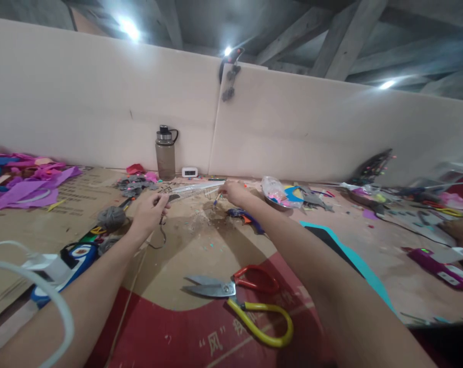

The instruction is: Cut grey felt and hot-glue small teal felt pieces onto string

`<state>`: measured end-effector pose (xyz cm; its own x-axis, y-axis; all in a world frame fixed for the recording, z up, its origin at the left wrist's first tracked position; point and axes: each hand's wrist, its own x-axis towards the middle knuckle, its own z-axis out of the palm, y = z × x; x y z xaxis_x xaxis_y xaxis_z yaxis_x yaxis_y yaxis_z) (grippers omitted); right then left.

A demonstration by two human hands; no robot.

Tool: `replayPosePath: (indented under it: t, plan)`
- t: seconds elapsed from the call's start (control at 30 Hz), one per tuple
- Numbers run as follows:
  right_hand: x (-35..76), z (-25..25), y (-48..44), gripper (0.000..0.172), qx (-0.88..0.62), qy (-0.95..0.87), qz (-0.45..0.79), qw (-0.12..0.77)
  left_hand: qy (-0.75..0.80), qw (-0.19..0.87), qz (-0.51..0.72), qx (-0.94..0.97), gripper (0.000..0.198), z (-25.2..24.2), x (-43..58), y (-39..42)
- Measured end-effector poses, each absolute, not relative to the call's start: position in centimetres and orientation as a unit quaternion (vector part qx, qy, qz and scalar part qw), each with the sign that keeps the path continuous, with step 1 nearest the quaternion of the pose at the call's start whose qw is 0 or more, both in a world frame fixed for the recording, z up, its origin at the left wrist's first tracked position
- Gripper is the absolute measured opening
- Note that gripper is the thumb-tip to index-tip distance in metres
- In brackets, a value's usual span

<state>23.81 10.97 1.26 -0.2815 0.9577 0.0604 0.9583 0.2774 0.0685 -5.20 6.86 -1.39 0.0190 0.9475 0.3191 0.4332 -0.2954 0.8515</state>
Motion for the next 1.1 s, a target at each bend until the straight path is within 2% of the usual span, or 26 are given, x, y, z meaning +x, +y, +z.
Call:
replayPosePath:
  t: [0.1,0.23,0.53,0.77,1.1]
  plan:
    - [22.4,0.7,13.3,0.034,-0.577,-0.814,-0.058,-0.040,0.523,0.274,0.465,0.660,0.044,-1.4,-5.3,6.8]
    - [21.8,-0.4,14.5,0.025,-0.554,-0.827,-0.067,-0.075,0.520,0.271,0.468,0.661,0.044,-1.2,-5.2,6.6]
    - [22.0,-0.8,15.7,0.037,-0.593,-0.799,-0.091,-0.041,0.526,0.281,0.465,0.654,0.044,-1.4,-5.1,6.7]
    - [21.8,-1.3,14.1,0.021,-0.570,-0.816,0.000,-0.094,0.520,0.278,0.459,0.664,0.045,-1.9,-5.0,7.1]
    - [19.7,0.0,13.1,0.026,-0.572,-0.811,-0.021,-0.121,0.525,0.278,0.462,0.658,0.045,-1.7,-5.1,7.0]
